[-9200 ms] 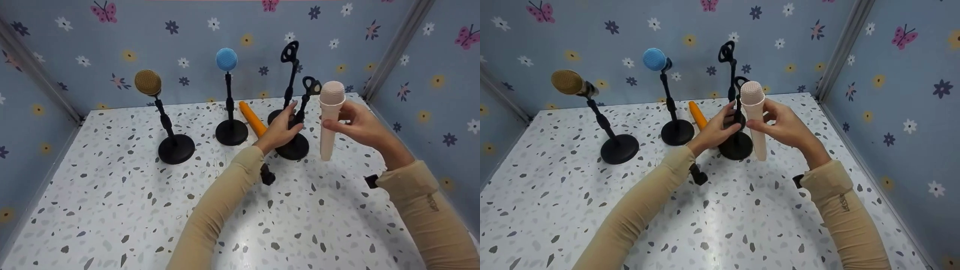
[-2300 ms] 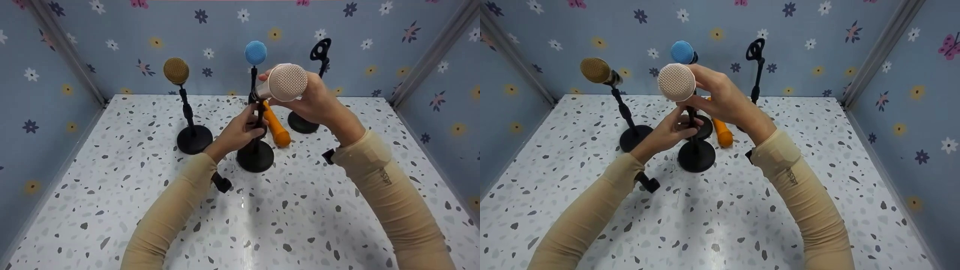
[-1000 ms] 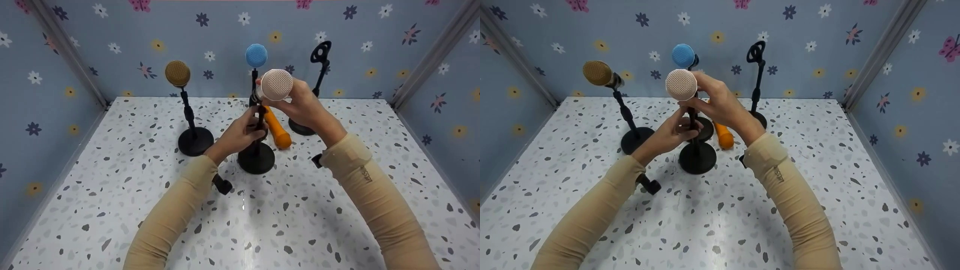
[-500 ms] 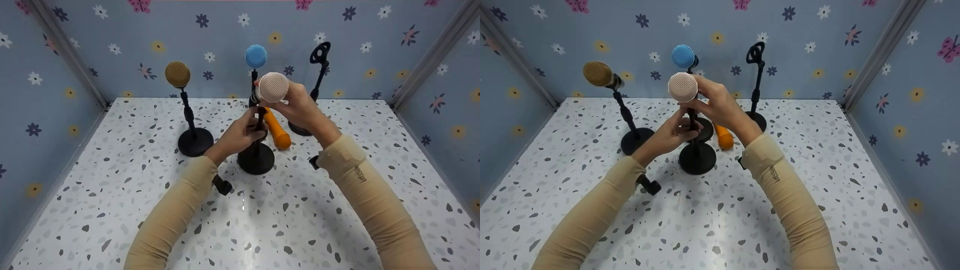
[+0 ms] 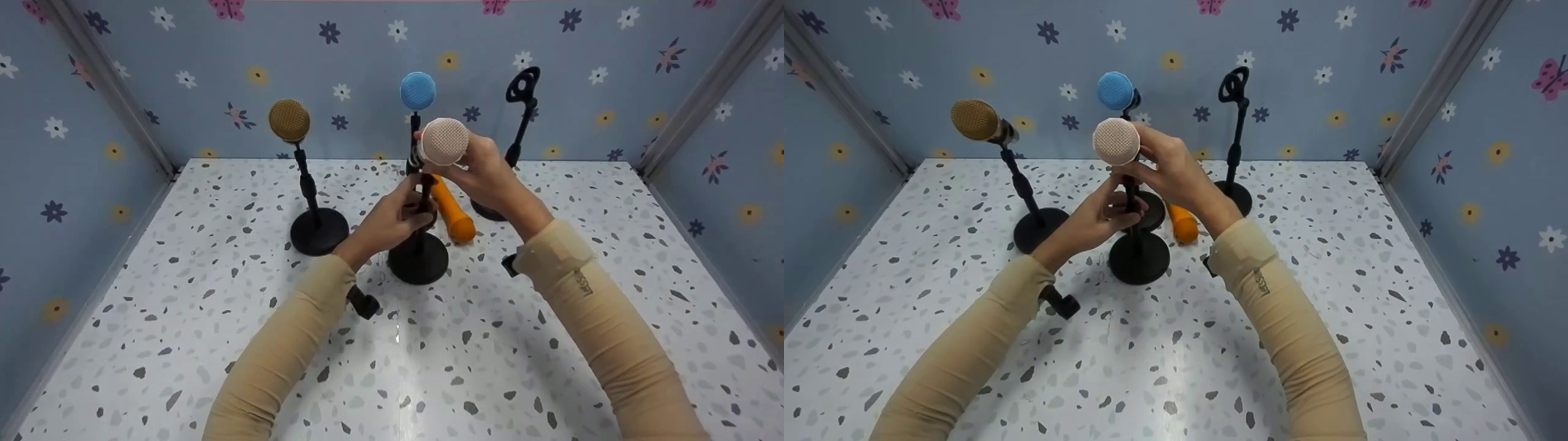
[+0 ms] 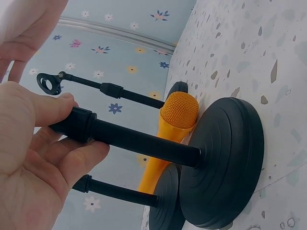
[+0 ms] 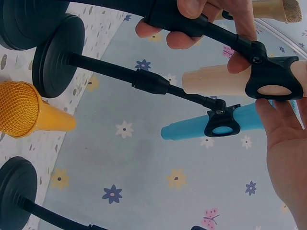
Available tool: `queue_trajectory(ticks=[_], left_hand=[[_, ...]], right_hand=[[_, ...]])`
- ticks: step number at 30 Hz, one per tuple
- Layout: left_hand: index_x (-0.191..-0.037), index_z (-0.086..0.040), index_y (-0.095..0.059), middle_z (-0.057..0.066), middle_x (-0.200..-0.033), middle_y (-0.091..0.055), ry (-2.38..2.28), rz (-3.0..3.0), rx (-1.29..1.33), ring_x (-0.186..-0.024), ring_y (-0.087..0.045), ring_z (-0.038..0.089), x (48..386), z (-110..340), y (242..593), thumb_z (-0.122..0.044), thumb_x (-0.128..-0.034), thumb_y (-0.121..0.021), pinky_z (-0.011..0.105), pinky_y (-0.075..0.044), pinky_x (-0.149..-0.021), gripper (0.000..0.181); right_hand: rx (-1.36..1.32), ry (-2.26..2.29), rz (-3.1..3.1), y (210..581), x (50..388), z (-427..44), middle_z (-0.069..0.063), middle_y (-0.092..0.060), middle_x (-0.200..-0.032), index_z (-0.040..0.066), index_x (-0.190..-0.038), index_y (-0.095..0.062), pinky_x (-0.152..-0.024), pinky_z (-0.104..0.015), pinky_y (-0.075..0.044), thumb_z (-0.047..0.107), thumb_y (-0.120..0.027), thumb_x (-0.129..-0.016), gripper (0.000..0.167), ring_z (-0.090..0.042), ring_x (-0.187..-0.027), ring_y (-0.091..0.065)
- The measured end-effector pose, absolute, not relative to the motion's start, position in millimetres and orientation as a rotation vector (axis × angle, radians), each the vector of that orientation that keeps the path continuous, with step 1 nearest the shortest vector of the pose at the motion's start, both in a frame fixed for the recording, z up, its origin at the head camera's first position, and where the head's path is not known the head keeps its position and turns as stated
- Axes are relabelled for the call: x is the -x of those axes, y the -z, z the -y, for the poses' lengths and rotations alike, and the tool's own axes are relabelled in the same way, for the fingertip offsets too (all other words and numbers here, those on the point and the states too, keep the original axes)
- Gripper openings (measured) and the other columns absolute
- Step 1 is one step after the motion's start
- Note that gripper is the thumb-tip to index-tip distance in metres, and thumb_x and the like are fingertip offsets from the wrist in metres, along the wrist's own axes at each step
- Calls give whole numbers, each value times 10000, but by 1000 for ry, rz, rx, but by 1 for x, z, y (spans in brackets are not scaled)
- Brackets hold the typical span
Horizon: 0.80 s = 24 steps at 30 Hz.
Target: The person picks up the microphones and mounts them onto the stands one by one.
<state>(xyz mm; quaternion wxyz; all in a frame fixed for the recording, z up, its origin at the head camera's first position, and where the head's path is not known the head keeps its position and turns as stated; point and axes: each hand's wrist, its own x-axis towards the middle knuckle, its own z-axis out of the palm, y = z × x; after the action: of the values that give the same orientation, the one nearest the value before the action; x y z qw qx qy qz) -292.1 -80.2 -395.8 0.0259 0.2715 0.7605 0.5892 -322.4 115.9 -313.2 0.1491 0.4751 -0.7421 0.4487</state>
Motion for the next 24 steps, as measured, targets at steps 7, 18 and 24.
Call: queue_trajectory(ticks=[7, 18, 24], left_hand=[[-1533, -231, -376, 130, -1192, -657, -1794, -2373, -831, -1146, -633, 221, 291, 80, 394, -64, -1004, -628, 359, -485, -1022, 609], [-1486, -230, -426, 68, -1141, -662, -1830, -2354, -832, -1109, -641, 268, 292, 80, 394, -39, -991, -639, 390, -519, -969, 571], [-1537, -249, -386, 82, -1158, -673, -1833, -2365, -822, -1110, -641, 235, 291, 80, 396, -42, -985, -651, 377, -510, -983, 647]], right_hand=[[-1308, -1343, 2174, 315, 322, -116, -121, -631, -1355, 28, -1376, -596, -992, -375, -525, 66, -712, -951, 443, -169, -1261, -596], [-1203, -1355, 2187, 316, 321, -113, -137, -662, -1310, 23, -1368, -614, -970, -365, -538, 121, -743, -939, 458, -170, -1225, -624], [-1149, -1347, 2166, 318, 319, -113, -69, -695, -1267, 19, -1337, -637, -961, -358, -542, 124, -778, -909, 463, -163, -1183, -651]])
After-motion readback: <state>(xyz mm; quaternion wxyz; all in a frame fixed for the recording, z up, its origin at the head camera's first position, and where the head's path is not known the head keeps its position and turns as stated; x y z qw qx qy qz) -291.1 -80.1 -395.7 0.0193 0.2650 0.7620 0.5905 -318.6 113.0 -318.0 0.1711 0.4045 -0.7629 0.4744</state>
